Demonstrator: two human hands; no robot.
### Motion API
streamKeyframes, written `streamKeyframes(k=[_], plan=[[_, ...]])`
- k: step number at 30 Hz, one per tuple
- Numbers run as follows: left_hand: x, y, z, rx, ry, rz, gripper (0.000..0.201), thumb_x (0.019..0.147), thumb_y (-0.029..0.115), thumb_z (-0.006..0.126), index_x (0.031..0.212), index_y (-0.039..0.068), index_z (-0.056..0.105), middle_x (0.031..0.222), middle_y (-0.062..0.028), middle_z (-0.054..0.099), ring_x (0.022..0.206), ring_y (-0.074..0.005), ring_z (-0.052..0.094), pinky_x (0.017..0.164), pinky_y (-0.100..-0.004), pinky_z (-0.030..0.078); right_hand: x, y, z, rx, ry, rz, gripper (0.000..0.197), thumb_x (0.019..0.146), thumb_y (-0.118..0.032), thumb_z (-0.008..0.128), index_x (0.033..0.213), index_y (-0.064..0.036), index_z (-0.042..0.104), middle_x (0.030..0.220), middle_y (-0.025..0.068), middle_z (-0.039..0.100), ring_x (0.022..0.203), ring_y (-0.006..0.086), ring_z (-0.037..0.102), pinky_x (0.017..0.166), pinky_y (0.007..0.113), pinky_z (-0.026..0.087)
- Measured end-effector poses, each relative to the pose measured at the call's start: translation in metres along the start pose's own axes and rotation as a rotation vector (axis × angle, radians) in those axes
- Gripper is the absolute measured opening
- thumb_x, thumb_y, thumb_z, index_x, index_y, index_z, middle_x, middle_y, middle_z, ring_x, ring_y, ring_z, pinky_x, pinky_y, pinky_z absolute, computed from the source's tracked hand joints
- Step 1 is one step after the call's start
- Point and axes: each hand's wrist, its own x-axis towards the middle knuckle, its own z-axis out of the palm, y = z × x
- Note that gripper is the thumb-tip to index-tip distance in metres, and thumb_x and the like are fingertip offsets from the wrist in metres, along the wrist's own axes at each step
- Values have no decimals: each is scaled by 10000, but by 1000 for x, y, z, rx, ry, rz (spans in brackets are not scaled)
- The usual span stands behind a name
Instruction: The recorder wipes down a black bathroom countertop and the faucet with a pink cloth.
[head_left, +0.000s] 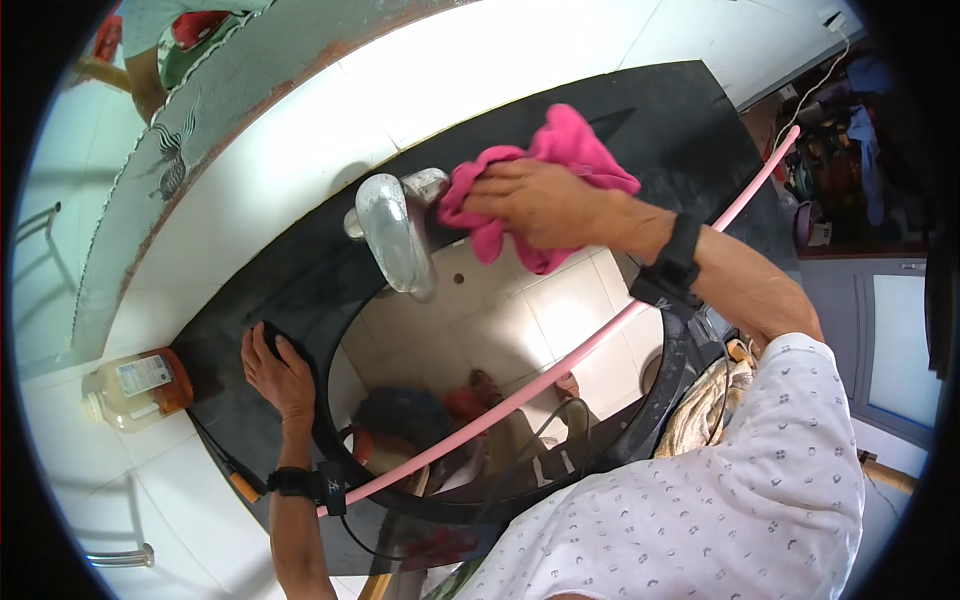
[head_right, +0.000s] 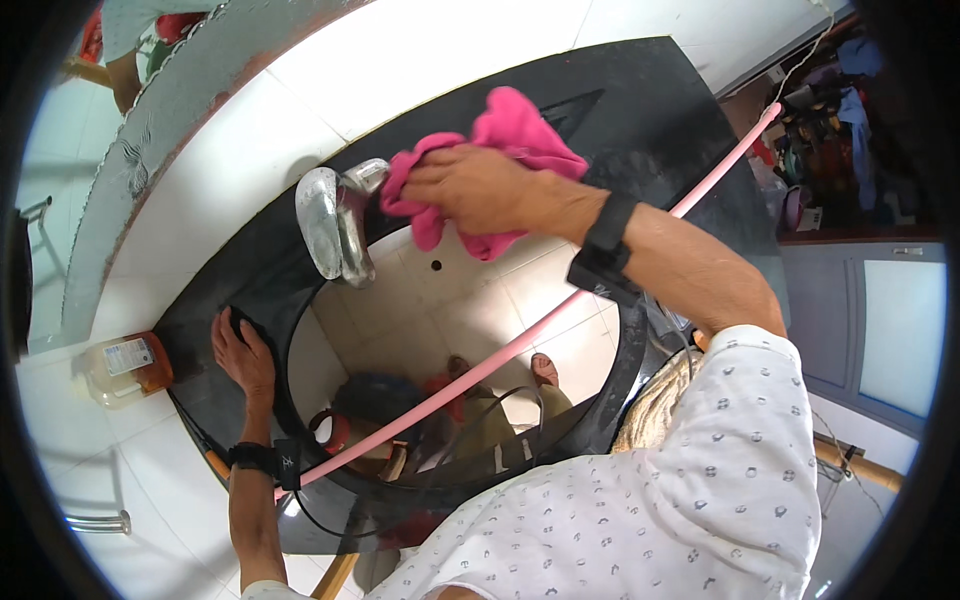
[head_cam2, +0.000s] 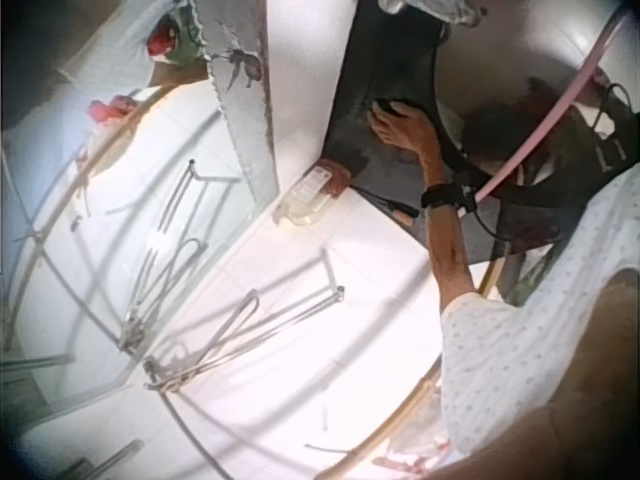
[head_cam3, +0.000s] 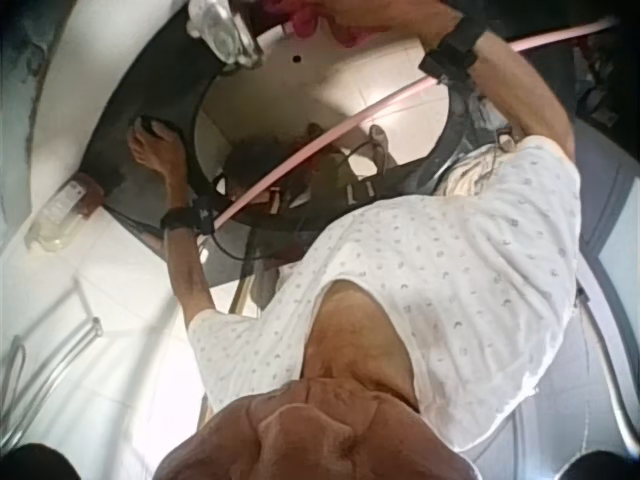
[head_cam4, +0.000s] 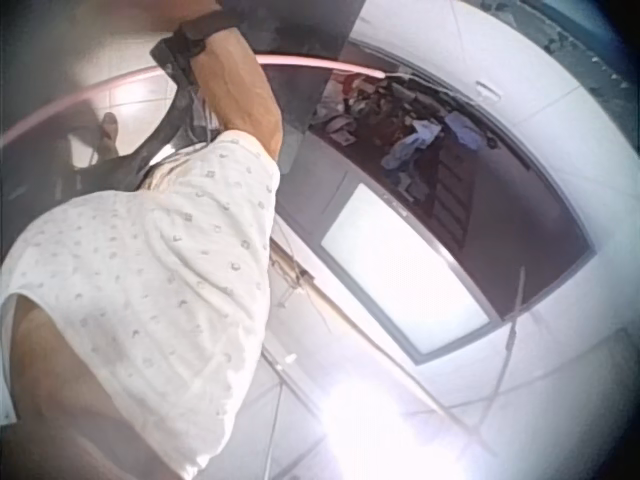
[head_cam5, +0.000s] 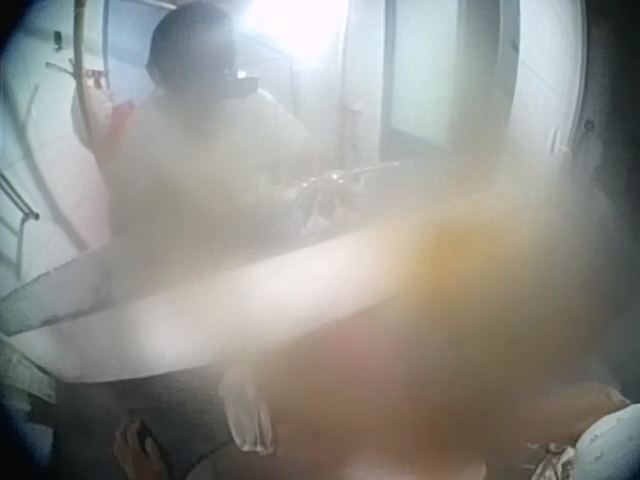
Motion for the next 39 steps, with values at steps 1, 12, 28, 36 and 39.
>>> streamKeyframes(k=[1, 12, 28, 36, 39], plan=[[1, 1, -4, -15, -1, 13, 378, 911, 241, 455, 1226, 33, 488, 1267, -183, 458, 1198, -353, 406, 1003, -445, 294, -7, 8, -5, -24, 37, 23, 467, 749, -47, 564, 1201, -169, 561, 1100, 69, 605, 1104, 224, 526, 904, 355, 422], [0, 2, -5, -13, -27, -22, 379, 917, 231, 453, 1246, 44, 476, 1299, -181, 434, 1220, -350, 388, 1018, -446, 273, 32, 10, 22, 159, 197, 108, 615, 649, 85, 562, 1233, -99, 502, 1212, 77, 538, 1202, 312, 448, 979, 352, 409], [1, 5, -5, 23, -46, -7, 384, 938, 252, 402, 1254, 44, 467, 1313, -169, 425, 1224, -336, 390, 1013, -447, 280, -135, 144, -62, 72, 105, 778, 573, 704, 68, 488, 1258, -76, 487, 1271, 152, 500, 1229, 323, 419, 1039, 365, 337], [-1, -6, -3, 63, -73, -34, 395, 943, 257, 396, 1266, 40, 460, 1317, -170, 423, 1228, -342, 389, 1008, -456, 278, -89, 117, -32, 41, 126, 380, 497, 719, -30, 563, 1210, -102, 524, 1241, 129, 520, 1172, 318, 458, 1014, 379, 357], [2, -5, -3, 56, -75, -24, 403, 948, 271, 388, 1274, 45, 458, 1324, -169, 417, 1236, -340, 383, 1008, -462, 274, -123, 156, -48, 7, 101, 584, 539, 728, 13, 530, 1256, -91, 484, 1280, 156, 488, 1230, 328, 417, 1045, 383, 329]])
